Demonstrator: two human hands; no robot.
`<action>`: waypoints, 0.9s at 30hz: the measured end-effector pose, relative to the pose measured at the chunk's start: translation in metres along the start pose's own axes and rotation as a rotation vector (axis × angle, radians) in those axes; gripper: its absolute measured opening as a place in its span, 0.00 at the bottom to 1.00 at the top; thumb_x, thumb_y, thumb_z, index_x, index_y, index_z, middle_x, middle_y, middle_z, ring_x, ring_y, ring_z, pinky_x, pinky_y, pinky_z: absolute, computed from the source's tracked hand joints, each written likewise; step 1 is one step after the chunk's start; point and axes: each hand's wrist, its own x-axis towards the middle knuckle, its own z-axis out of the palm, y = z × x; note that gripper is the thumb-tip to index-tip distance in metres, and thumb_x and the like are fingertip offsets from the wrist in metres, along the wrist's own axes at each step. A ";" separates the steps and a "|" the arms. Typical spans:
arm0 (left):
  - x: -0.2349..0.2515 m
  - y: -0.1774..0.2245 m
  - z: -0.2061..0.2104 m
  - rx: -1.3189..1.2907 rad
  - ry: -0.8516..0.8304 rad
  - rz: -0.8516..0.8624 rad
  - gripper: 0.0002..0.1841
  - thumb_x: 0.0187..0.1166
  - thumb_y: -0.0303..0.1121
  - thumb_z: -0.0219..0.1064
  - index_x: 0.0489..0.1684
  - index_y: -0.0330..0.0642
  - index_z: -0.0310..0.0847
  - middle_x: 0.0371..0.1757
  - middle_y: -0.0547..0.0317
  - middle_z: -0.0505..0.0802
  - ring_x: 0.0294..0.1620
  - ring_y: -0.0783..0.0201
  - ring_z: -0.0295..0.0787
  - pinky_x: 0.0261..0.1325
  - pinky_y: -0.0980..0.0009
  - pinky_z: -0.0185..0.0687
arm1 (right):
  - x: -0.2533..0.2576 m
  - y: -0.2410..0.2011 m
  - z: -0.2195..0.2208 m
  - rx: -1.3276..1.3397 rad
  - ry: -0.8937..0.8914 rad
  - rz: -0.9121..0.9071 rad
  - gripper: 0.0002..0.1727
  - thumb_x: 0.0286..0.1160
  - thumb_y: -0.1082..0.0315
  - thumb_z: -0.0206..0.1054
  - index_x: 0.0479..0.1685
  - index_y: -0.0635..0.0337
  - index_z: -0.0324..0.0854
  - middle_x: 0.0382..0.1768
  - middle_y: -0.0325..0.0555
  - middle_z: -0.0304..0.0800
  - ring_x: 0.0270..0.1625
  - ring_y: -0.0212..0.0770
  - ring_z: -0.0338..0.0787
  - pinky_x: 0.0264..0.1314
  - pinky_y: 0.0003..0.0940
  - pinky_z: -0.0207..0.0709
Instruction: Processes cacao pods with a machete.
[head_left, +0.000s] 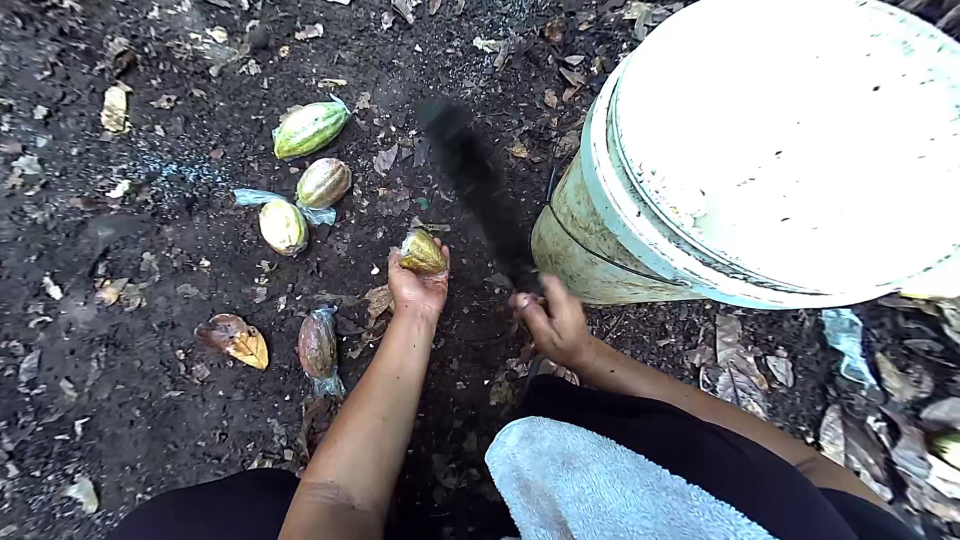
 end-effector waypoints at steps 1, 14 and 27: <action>-0.001 -0.003 -0.001 -0.018 0.002 -0.006 0.26 0.92 0.56 0.40 0.66 0.45 0.70 0.54 0.50 0.87 0.53 0.55 0.89 0.56 0.59 0.87 | 0.002 -0.001 0.001 0.023 0.068 -0.027 0.23 0.94 0.52 0.49 0.57 0.67 0.72 0.30 0.44 0.87 0.30 0.33 0.90 0.36 0.34 0.89; -0.004 0.001 -0.025 0.209 -0.280 -0.221 0.39 0.82 0.73 0.38 0.65 0.52 0.80 0.57 0.52 0.92 0.56 0.54 0.91 0.49 0.54 0.90 | -0.011 -0.002 0.004 0.666 -0.477 0.802 0.19 0.89 0.59 0.52 0.71 0.59 0.66 0.29 0.36 0.81 0.23 0.32 0.84 0.26 0.28 0.84; -0.028 0.034 -0.028 0.046 -0.408 -0.011 0.44 0.82 0.74 0.24 0.80 0.54 0.69 0.67 0.52 0.88 0.68 0.51 0.86 0.69 0.49 0.83 | -0.006 -0.004 0.010 0.296 -0.088 0.320 0.20 0.90 0.57 0.53 0.58 0.69 0.72 0.31 0.37 0.85 0.29 0.28 0.87 0.36 0.28 0.88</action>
